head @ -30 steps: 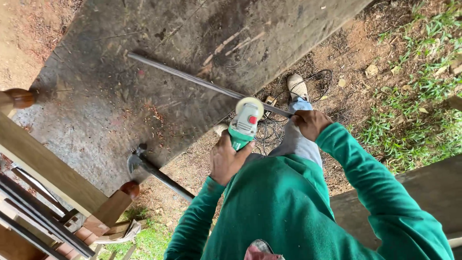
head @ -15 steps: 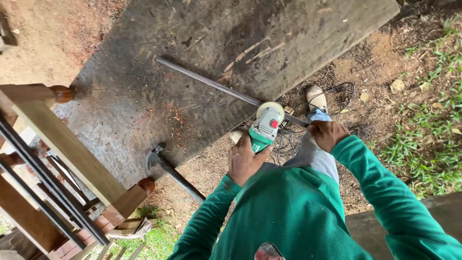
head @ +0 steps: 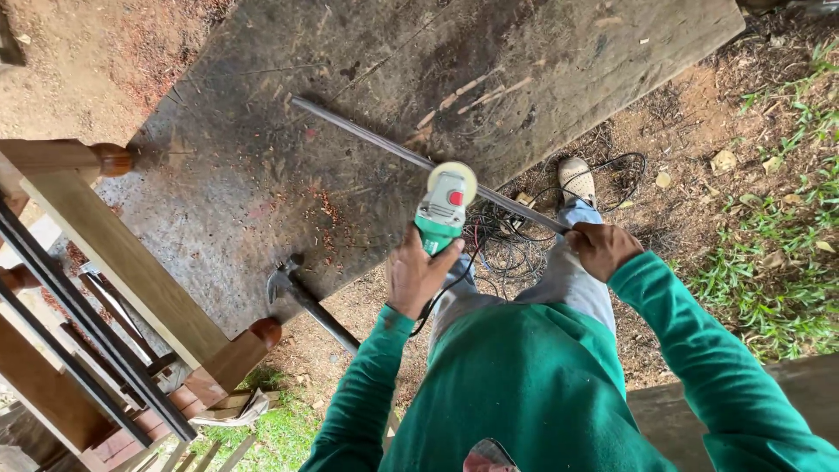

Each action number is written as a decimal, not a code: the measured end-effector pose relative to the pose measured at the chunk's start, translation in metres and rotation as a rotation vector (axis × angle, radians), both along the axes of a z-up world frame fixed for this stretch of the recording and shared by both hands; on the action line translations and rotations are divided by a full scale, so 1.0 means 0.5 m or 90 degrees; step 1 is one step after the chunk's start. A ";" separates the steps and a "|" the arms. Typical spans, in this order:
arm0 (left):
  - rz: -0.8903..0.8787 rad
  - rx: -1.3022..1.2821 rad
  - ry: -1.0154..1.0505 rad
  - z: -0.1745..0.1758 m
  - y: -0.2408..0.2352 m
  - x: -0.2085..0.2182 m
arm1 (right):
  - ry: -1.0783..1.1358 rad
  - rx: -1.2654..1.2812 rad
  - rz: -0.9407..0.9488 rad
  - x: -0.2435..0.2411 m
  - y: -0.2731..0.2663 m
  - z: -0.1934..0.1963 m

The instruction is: The person uses a handheld angle grinder to smooth the surface of several metal rods placed on a wooden workbench. They systematically move the grinder along the length of each rod, then reposition the rods to work on different sections.

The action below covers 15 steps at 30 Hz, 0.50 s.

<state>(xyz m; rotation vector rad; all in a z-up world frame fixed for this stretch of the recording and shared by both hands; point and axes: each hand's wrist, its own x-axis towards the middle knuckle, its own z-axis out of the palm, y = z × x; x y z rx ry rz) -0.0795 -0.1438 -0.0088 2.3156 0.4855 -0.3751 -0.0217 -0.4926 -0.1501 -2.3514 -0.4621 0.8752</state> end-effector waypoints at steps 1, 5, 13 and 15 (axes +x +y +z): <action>0.022 0.015 0.036 0.007 0.005 0.007 | -0.004 -0.005 0.005 0.000 0.000 0.001; 0.033 0.035 -0.016 0.009 0.029 0.018 | -0.014 -0.017 0.005 0.004 0.005 0.021; 0.093 0.030 -0.027 0.030 0.070 0.048 | -0.017 0.008 -0.008 -0.004 -0.002 0.012; 0.100 0.013 -0.044 0.038 0.080 0.058 | -0.026 0.015 -0.012 -0.007 -0.005 0.004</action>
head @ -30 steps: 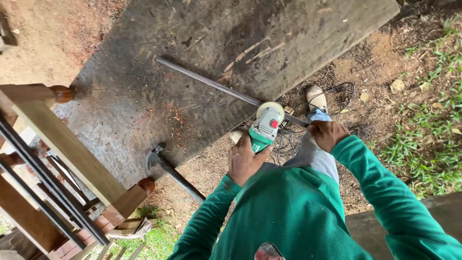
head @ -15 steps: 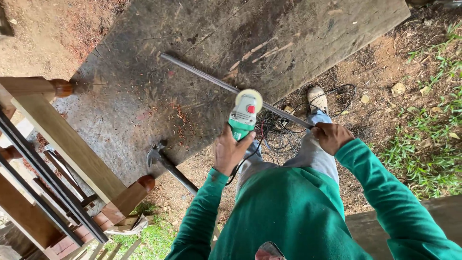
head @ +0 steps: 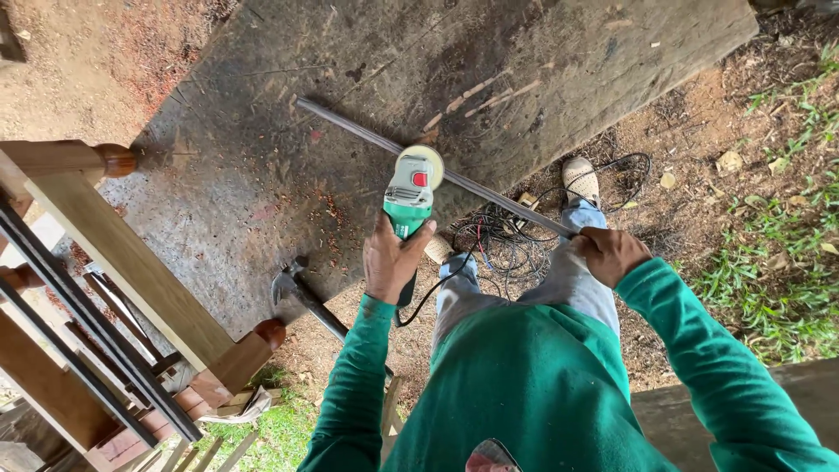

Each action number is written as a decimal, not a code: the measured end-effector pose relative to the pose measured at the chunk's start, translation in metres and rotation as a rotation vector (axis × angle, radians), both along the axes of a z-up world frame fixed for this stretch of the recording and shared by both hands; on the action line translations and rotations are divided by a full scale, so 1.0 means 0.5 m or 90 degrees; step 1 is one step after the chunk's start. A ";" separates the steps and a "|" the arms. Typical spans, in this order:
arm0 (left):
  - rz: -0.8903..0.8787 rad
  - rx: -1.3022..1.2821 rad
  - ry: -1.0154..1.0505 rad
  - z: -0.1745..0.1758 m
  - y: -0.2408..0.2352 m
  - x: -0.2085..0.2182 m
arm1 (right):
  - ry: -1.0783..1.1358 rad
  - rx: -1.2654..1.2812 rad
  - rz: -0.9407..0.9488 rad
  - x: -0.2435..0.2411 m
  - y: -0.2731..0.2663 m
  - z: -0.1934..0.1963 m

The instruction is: The person uses a handheld angle grinder to smooth the surface of several metal rods placed on a wooden workbench. They systematically move the grinder along the length of each rod, then reposition the rods to work on different sections.

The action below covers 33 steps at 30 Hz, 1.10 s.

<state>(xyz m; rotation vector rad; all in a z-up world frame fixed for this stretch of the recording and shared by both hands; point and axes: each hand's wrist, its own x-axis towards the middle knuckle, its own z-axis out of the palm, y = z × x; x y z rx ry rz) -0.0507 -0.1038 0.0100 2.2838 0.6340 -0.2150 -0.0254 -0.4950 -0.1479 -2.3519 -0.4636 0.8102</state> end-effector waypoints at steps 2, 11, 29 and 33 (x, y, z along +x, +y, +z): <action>0.021 0.005 -0.016 0.007 0.008 0.009 | -0.022 0.009 -0.004 -0.004 -0.004 -0.010; 0.038 0.012 -0.045 0.018 0.058 0.034 | 0.035 -0.067 0.008 0.004 -0.003 -0.011; 0.167 0.067 -0.044 -0.023 0.208 0.086 | 0.093 -0.119 -0.027 -0.005 -0.033 -0.083; 0.160 0.073 -0.056 -0.037 0.248 0.105 | 0.147 -0.173 -0.027 0.003 -0.036 -0.092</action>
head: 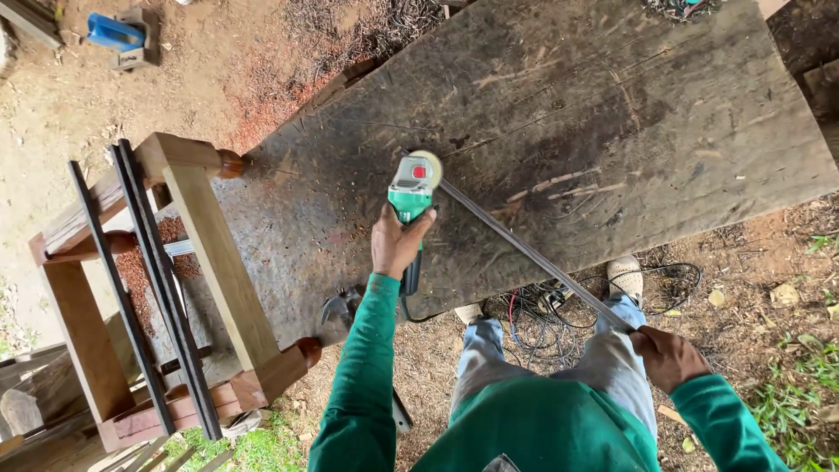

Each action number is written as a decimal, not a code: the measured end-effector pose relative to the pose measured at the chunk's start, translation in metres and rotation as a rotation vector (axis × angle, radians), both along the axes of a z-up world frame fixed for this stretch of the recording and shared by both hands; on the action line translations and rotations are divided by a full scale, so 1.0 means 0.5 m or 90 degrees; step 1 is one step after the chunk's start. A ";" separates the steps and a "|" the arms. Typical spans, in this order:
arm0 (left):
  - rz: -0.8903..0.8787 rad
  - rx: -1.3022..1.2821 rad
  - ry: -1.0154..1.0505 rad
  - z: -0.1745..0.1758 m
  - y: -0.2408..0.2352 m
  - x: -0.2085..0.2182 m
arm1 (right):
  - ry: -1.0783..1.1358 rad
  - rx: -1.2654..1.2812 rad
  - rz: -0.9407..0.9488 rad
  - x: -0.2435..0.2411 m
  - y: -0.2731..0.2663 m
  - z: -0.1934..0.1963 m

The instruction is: The person uses a handheld angle grinder to smooth the surface of several metal rods placed on a wooden workbench. They systematically move the grinder along the length of each rod, then reposition the rods to work on different sections.

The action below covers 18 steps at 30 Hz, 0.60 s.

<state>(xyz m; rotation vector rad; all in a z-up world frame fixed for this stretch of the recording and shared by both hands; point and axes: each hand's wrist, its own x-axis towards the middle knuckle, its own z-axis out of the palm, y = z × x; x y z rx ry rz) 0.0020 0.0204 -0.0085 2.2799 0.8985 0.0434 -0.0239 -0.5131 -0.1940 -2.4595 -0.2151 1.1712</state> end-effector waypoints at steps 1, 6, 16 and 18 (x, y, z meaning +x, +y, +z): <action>0.009 -0.002 0.008 -0.003 0.010 0.004 | 0.000 0.000 0.007 -0.003 -0.003 0.000; 0.042 -0.040 0.026 -0.016 0.047 0.021 | -0.002 0.007 0.015 -0.006 -0.004 0.015; 0.151 -0.063 -0.015 -0.005 0.099 0.056 | -0.003 0.062 0.013 0.001 -0.007 0.005; 0.194 -0.131 -0.045 -0.029 0.121 0.053 | -0.014 0.087 -0.011 0.008 0.000 0.021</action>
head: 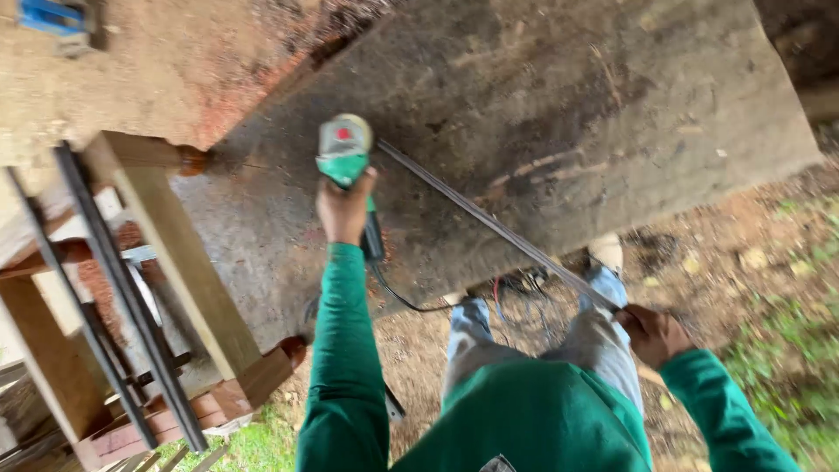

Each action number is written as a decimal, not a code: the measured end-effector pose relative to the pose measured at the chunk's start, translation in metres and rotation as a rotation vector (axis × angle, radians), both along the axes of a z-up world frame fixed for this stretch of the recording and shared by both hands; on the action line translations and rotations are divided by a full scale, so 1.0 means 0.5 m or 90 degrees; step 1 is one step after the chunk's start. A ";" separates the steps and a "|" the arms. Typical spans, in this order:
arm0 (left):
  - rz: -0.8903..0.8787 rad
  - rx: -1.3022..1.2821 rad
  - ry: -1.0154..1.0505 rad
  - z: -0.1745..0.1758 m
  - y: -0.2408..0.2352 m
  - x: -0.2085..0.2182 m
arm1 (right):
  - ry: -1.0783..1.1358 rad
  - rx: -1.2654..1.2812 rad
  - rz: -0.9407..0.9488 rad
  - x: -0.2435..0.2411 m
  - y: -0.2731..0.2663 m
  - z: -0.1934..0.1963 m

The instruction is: The person uses a handheld angle grinder to smooth the surface of several metal rods placed on a wooden workbench. They systematically move the grinder along the length of each rod, then reposition the rods to work on different sections.

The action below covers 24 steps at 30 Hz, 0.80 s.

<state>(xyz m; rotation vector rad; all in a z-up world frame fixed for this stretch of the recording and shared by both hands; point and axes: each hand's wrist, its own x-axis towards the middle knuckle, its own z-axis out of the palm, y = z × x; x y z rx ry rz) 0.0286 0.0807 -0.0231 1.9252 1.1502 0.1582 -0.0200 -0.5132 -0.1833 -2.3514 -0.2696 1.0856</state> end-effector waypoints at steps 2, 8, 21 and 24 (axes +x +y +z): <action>-0.012 0.082 -0.173 -0.054 0.020 -0.056 | -0.094 -0.023 0.043 -0.013 0.002 0.058; -0.102 0.011 -0.146 0.140 -0.174 -0.128 | -0.147 0.021 0.023 0.035 0.114 0.231; -0.439 -0.028 0.067 0.076 -0.522 -0.272 | -0.059 -0.015 0.027 0.035 0.122 0.223; -0.507 0.045 0.033 0.052 -0.560 -0.283 | -0.083 -0.026 0.027 0.019 0.099 0.227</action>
